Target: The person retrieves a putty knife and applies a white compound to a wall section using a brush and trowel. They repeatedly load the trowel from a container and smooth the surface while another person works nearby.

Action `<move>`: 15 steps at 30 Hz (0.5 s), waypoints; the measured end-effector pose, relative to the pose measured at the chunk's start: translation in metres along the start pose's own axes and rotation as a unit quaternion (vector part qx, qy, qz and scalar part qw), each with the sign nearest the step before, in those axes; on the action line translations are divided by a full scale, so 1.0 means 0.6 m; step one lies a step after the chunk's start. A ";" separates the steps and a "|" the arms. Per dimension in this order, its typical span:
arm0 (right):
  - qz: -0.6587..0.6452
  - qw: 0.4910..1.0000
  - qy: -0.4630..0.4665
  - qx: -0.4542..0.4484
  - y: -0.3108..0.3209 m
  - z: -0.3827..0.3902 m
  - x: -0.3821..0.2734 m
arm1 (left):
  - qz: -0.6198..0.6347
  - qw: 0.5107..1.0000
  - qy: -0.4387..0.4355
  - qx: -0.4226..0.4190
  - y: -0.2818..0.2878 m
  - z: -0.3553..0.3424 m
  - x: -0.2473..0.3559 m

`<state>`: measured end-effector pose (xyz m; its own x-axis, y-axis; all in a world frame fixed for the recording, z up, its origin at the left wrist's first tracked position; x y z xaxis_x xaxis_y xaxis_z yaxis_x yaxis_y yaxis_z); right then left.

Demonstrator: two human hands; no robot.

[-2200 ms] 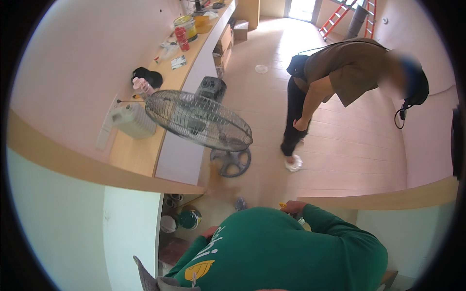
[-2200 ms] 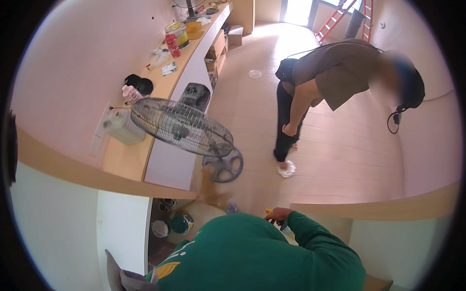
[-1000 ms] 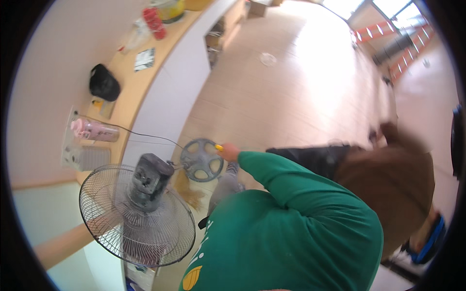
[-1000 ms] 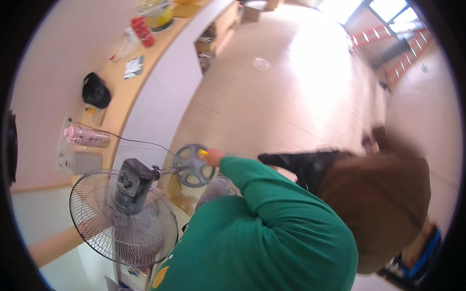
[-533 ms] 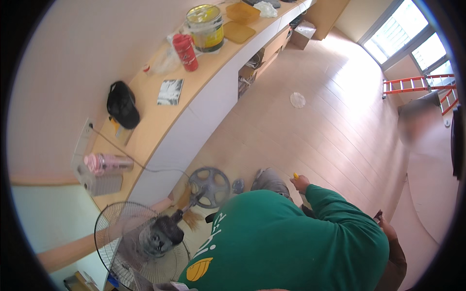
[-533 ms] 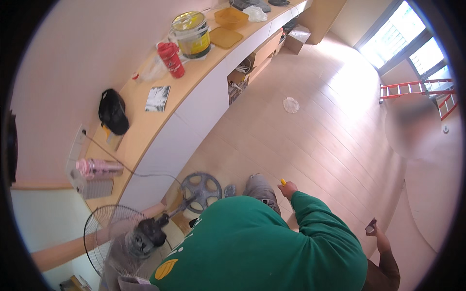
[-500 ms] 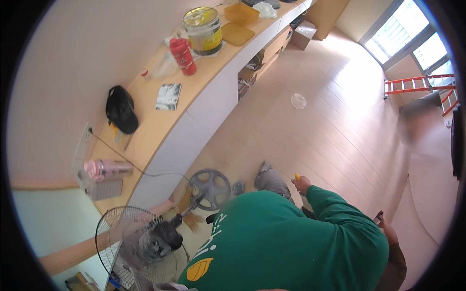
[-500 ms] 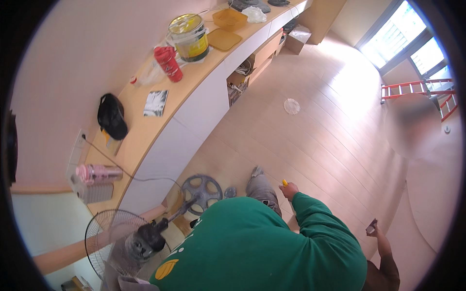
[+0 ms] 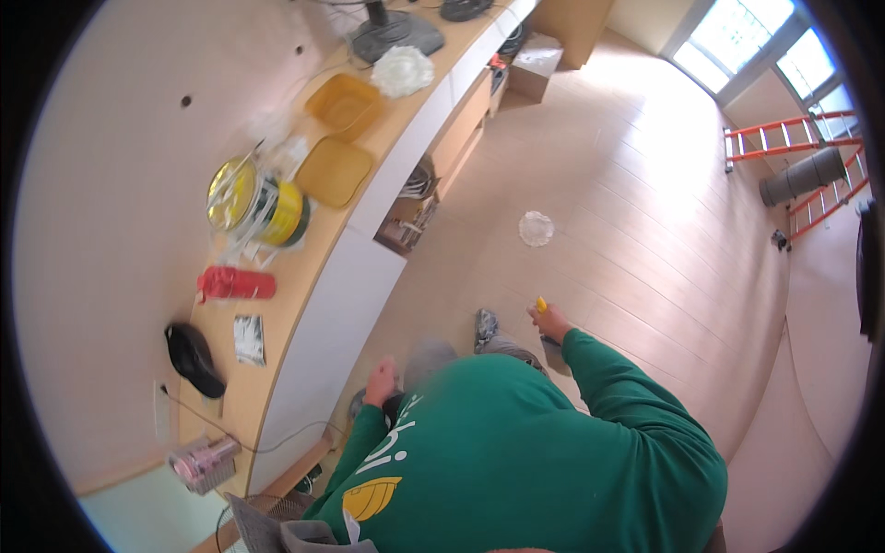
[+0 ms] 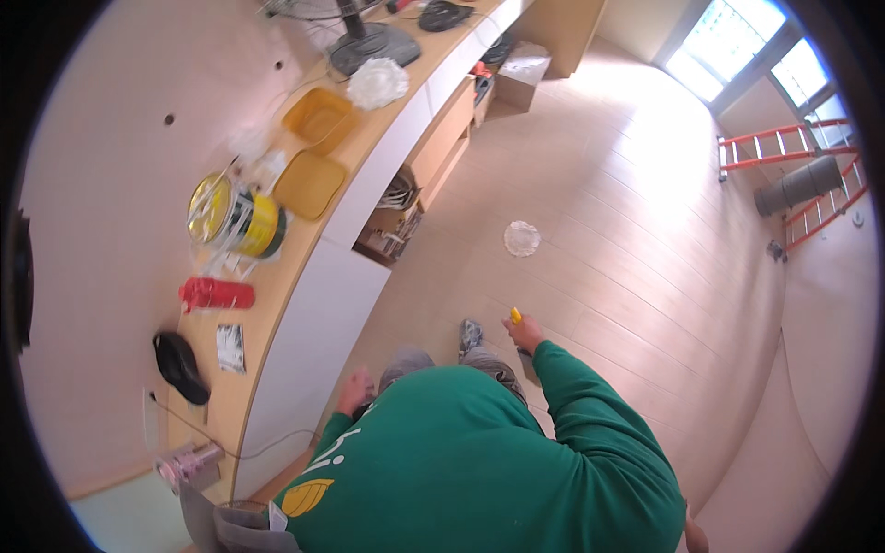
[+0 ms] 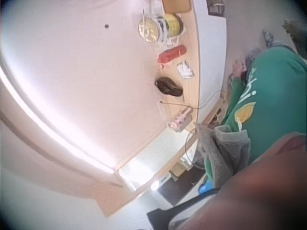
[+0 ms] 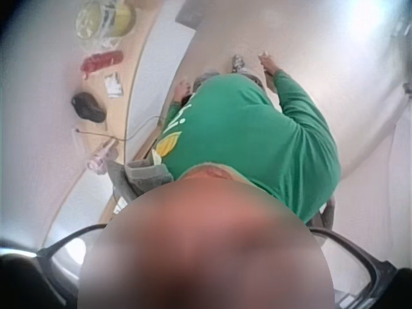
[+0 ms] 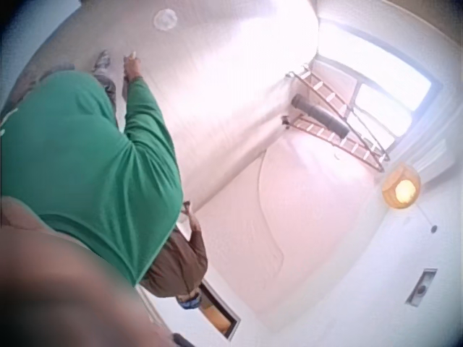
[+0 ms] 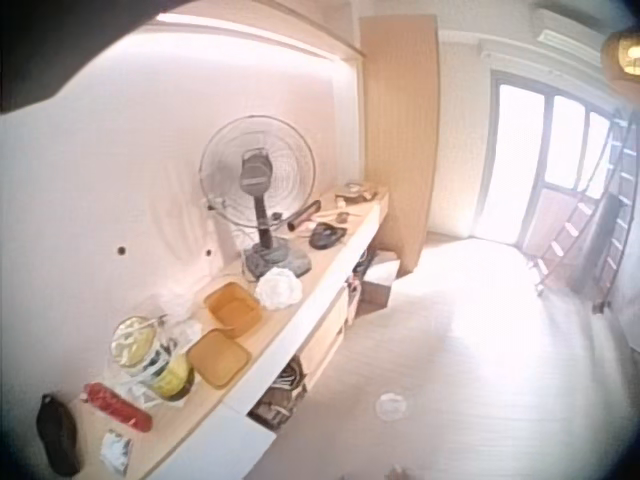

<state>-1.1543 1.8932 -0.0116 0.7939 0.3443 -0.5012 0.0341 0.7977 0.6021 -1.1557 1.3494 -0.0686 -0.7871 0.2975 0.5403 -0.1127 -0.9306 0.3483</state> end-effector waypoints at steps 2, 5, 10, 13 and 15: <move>0.038 0.998 0.013 0.056 0.073 -0.066 -0.016 | 0.027 0.984 -0.169 0.042 -0.068 0.038 0.278; -0.036 0.997 -0.019 0.063 0.132 -0.129 -0.070 | 0.066 0.946 -0.311 0.060 -0.102 0.076 0.513; -0.109 0.982 0.002 0.156 0.211 -0.264 -0.153 | 0.070 0.920 -0.385 0.007 -0.173 0.062 0.723; -0.091 0.971 0.050 0.217 0.269 -0.375 -0.247 | 0.045 0.917 -0.392 -0.058 -0.239 0.022 0.824; -0.094 0.964 0.085 0.232 0.311 -0.441 -0.370 | 0.014 0.919 -0.382 -0.095 -0.279 0.006 0.854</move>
<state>-1.4848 2.0966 0.0475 0.6368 0.3226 -0.7003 0.4682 0.5599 0.6836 -1.5379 1.6584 0.1529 -0.1444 0.2690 0.9523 -0.2593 -0.9390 0.2259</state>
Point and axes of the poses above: each hand's wrist, its own z-axis away from the middle knuckle, its own y-axis out of the back of the hand, x = y × z, the point moved 8 cm from there along -z, towards the middle knuckle, and after that the axes turned 12 degrees about x, right-handed, at the moved point
